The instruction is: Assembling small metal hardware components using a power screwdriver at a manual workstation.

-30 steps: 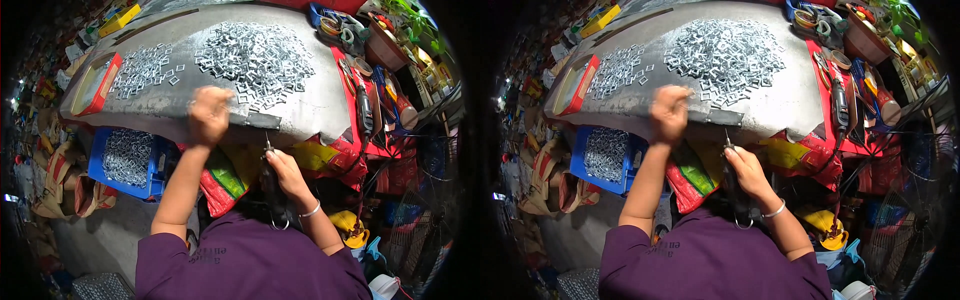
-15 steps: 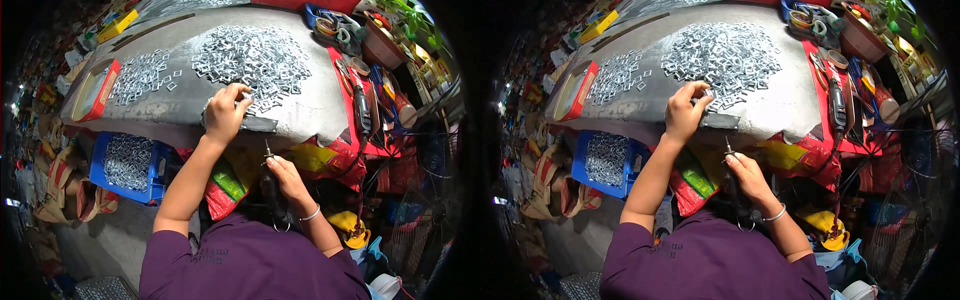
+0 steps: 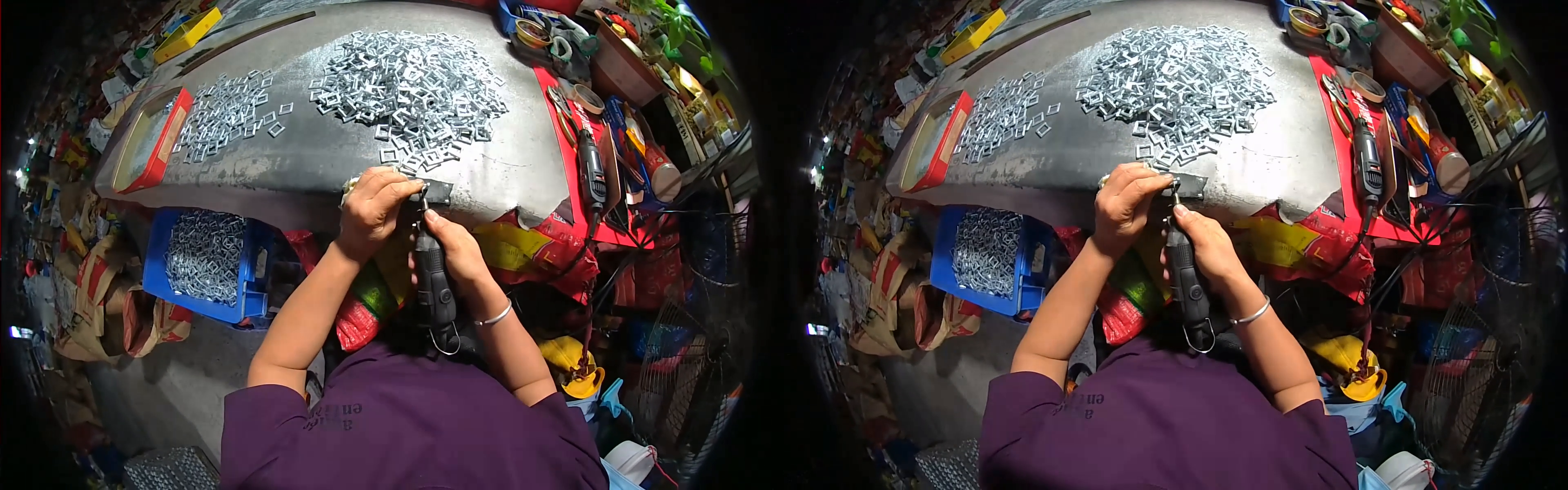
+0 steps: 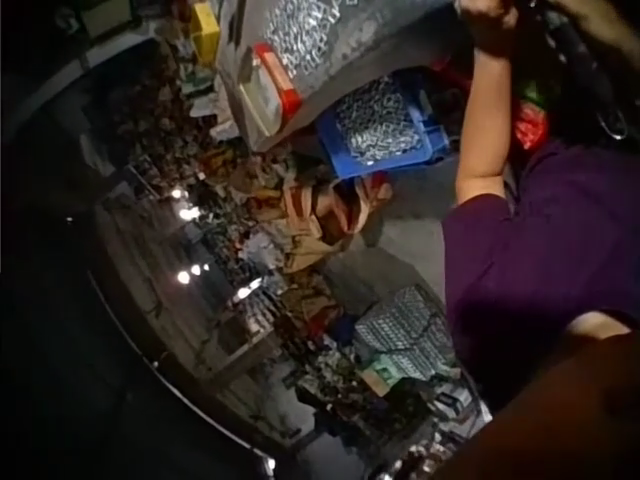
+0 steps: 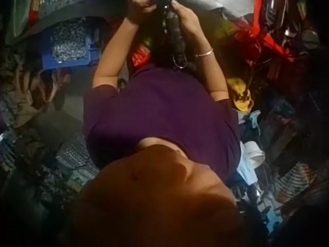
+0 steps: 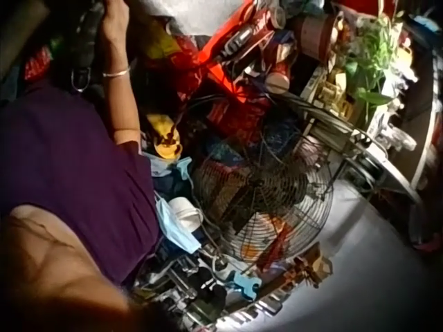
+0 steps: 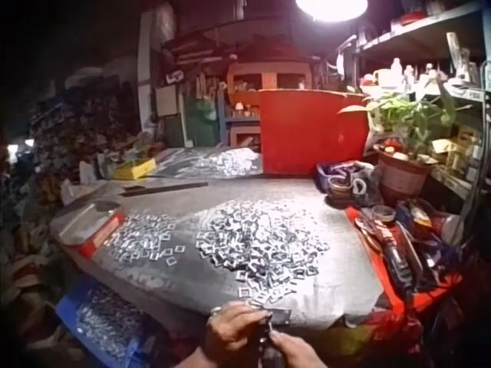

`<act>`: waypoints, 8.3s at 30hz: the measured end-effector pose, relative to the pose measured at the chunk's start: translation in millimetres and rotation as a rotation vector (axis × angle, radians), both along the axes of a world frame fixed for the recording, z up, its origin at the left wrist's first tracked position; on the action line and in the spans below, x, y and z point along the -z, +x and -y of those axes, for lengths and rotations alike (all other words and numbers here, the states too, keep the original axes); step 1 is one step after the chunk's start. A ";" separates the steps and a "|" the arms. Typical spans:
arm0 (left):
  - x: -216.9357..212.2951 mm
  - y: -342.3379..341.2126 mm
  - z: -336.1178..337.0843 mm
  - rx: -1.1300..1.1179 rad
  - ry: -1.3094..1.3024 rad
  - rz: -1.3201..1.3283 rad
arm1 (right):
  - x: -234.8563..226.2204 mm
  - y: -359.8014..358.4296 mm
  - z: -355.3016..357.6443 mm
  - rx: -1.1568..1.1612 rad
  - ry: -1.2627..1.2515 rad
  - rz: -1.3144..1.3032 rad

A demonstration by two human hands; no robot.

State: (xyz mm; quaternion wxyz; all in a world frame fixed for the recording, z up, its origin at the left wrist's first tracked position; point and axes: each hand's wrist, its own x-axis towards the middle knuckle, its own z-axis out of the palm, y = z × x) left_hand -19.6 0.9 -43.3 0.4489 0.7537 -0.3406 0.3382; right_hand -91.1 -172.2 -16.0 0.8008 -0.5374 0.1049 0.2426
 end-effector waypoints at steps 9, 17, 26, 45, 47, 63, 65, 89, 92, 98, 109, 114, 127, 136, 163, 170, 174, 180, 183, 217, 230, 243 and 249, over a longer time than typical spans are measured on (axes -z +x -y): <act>4.3 -2.7 1.9 -0.069 0.033 0.057 | -18.3 -1.0 1.3 -0.025 -0.019 0.027; -2.7 -3.9 1.8 -0.013 -0.002 0.035 | -2.2 0.8 -16.0 -0.019 0.008 0.199; -11.9 -0.9 -2.1 -0.070 0.062 -0.065 | -8.1 -4.3 -1.0 -0.020 -0.107 0.113; -46.7 19.9 15.4 -0.162 -0.050 -0.275 | 28.4 -32.2 13.8 -0.029 -0.146 0.257; -33.9 5.6 15.9 -0.128 -0.054 -0.232 | 23.3 -32.8 13.7 -0.019 -0.128 0.225; -0.2 -4.5 -2.5 -0.012 0.027 -0.004 | -14.3 -0.2 1.2 -0.034 0.026 -0.034; 2.8 -4.4 -4.2 -0.029 0.037 0.017 | -18.7 -0.5 2.3 -0.069 0.000 -0.023; -46.7 32.0 -52.6 -0.551 -0.077 0.041 | 16.8 -33.8 14.0 -0.068 -0.153 0.282; -46.7 32.6 -35.8 -0.471 0.225 -0.115 | 13.8 -32.7 7.9 -0.087 -0.099 0.194; -44.0 26.4 -12.8 -0.305 0.226 -0.448 | 21.0 -30.4 8.1 -0.063 -0.148 0.284; -5.6 -4.6 4.0 0.017 0.000 -0.059 | 6.1 -11.8 3.0 -0.018 0.031 0.048; -2.6 -5.5 1.3 0.021 0.032 -0.040 | -1.3 -2.2 5.6 -0.023 0.042 0.000; -0.1 -5.7 2.1 0.009 0.054 -0.006 | 4.6 -4.8 -11.7 -0.021 0.013 0.194; -25.1 1.8 -6.4 -0.080 0.019 -0.093 | 14.1 -15.4 4.2 -0.002 -0.177 0.312; -5.4 -1.1 0.9 0.002 0.017 0.003 | 4.9 -9.7 -1.1 -0.021 0.048 0.043; -0.8 -1.9 -0.7 0.002 0.044 0.010 | -5.8 0.5 0.2 -0.007 0.059 -0.043; 2.2 -1.8 -0.2 -0.017 0.053 0.023 | -16.4 -1.9 0.8 -0.019 0.032 -0.009; 1.1 -4.2 1.1 0.018 0.031 -0.041 | -2.7 -4.1 -11.2 -0.030 0.017 0.182; 2.4 -3.5 -0.1 0.009 0.037 -0.031 | 1.3 -1.9 -11.6 -0.041 -0.001 0.167; -7.6 -2.3 2.0 0.047 0.004 -0.042 | 11.8 -12.2 5.4 -0.038 0.016 0.094; 4.5 -3.7 0.3 -0.001 0.044 0.009 | -14.4 -4.4 6.4 -0.033 0.042 0.029; -4.8 -4.5 3.9 -0.007 0.038 -0.023 | -11.8 -6.4 -4.1 -0.057 -0.015 0.075; -42.2 33.7 -51.4 -0.360 0.037 0.056 | 15.4 -32.0 16.9 -0.065 -0.322 0.435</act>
